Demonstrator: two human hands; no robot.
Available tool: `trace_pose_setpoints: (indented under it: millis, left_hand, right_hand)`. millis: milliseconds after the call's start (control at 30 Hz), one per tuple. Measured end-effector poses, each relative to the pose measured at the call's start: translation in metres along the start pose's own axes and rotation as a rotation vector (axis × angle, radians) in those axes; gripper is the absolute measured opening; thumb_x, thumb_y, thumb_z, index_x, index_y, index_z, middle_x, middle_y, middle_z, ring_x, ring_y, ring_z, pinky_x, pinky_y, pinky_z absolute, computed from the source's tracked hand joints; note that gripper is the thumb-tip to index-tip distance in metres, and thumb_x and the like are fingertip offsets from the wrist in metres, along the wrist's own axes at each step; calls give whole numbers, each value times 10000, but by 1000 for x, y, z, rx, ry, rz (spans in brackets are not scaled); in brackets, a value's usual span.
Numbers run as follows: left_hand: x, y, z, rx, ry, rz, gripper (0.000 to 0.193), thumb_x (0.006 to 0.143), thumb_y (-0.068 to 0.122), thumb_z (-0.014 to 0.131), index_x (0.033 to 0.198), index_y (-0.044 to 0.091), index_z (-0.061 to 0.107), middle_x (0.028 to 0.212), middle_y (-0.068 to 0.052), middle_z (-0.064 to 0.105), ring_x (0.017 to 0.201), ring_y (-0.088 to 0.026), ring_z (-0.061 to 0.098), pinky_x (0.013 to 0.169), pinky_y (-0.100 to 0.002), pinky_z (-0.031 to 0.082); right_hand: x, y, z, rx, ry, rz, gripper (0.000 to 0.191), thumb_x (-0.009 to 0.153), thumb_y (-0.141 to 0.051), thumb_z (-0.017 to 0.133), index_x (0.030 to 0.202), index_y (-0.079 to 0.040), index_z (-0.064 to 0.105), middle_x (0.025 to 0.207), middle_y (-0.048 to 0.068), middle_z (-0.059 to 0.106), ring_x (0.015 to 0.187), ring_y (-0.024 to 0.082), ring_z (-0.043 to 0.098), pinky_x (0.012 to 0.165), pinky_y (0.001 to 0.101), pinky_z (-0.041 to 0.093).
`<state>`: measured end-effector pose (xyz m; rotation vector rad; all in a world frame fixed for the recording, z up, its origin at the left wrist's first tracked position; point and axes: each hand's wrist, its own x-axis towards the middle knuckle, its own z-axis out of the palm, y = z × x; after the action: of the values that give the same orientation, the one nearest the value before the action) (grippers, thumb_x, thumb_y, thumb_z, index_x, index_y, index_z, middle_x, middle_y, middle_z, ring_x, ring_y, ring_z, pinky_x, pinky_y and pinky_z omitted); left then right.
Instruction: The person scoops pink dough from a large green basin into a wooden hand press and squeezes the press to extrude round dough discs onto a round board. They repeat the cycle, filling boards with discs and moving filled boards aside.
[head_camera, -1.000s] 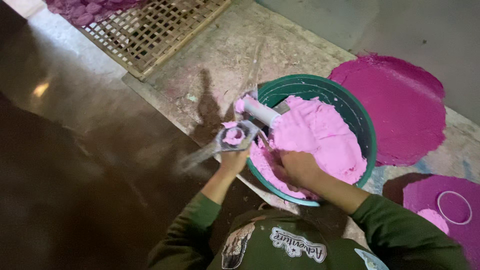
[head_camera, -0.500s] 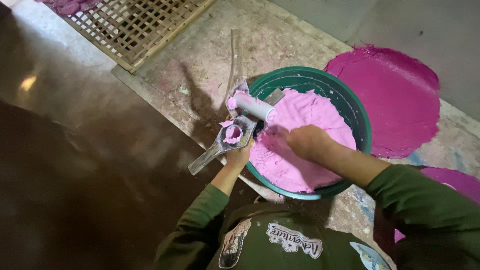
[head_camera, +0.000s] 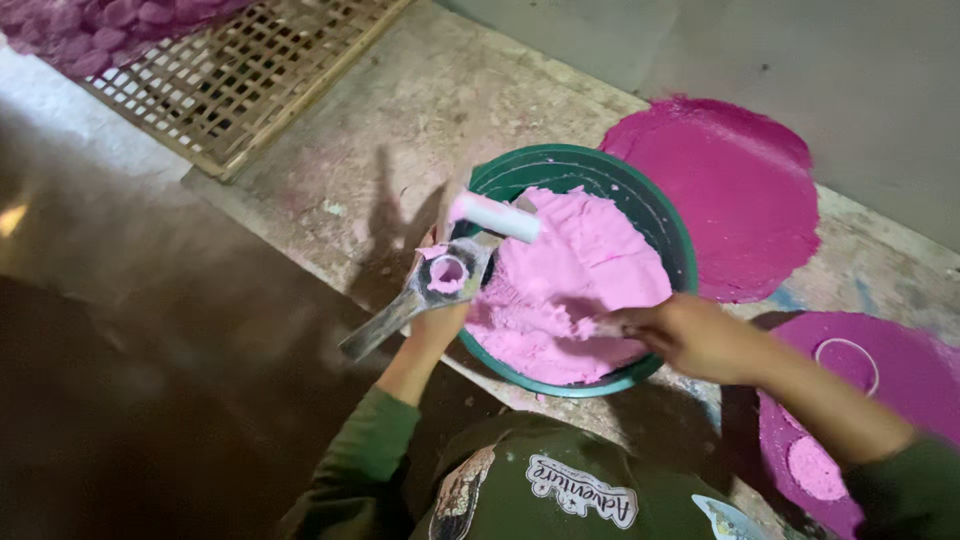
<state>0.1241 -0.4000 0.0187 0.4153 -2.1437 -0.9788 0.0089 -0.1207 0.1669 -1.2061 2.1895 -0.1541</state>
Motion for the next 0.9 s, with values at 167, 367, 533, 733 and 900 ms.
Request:
trace_pose_setpoints:
  millis: [167, 367, 533, 733, 900]
  left_hand:
    - [1, 64, -13, 72, -352, -9, 410, 914, 245, 675, 1279, 89, 572, 1145, -150, 663, 972, -322, 673, 847, -412, 541]
    - [-31, 69, 24, -8, -402, 255, 455, 898, 218, 657, 1320, 60, 590, 1231, -185, 657, 1081, -344, 660, 927, -415, 536]
    - [-44, 29, 23, -14, -542, 40, 340, 942, 176, 595, 1270, 97, 639, 1221, -147, 677, 1099, -304, 672, 987, -408, 533]
    - [-18, 26, 20, -96, -415, 17, 354, 1053, 216, 573, 1393, 116, 564, 1370, -82, 663, 1138, -221, 695, 1039, -364, 543]
    - [-22, 49, 22, -12, -386, 268, 675, 780, 211, 742, 1401, 32, 547, 1304, -174, 650, 1122, -320, 653, 917, -445, 516]
  right_hand:
    - [-31, -29, -65, -358, -91, 227, 465, 987, -302, 537, 1419, -459, 609, 1086, -30, 785, 713, 207, 733, 675, 375, 591]
    - [6, -67, 6, -974, 256, -274, 250, 986, -204, 547, 1156, -49, 643, 899, 97, 669, 714, 231, 696, 548, 373, 544]
    - [-31, -48, 3, -933, 330, -331, 404, 893, -180, 582, 1286, -94, 623, 944, 63, 627, 741, 229, 666, 529, 344, 547]
    - [-50, -60, -39, -762, 333, -182, 333, 860, -203, 608, 1186, -143, 635, 929, 55, 658, 746, 235, 695, 554, 386, 561]
    - [2, -85, -4, -904, 282, -267, 210, 895, -165, 606, 1047, -20, 609, 872, 125, 653, 665, 258, 705, 543, 386, 571]
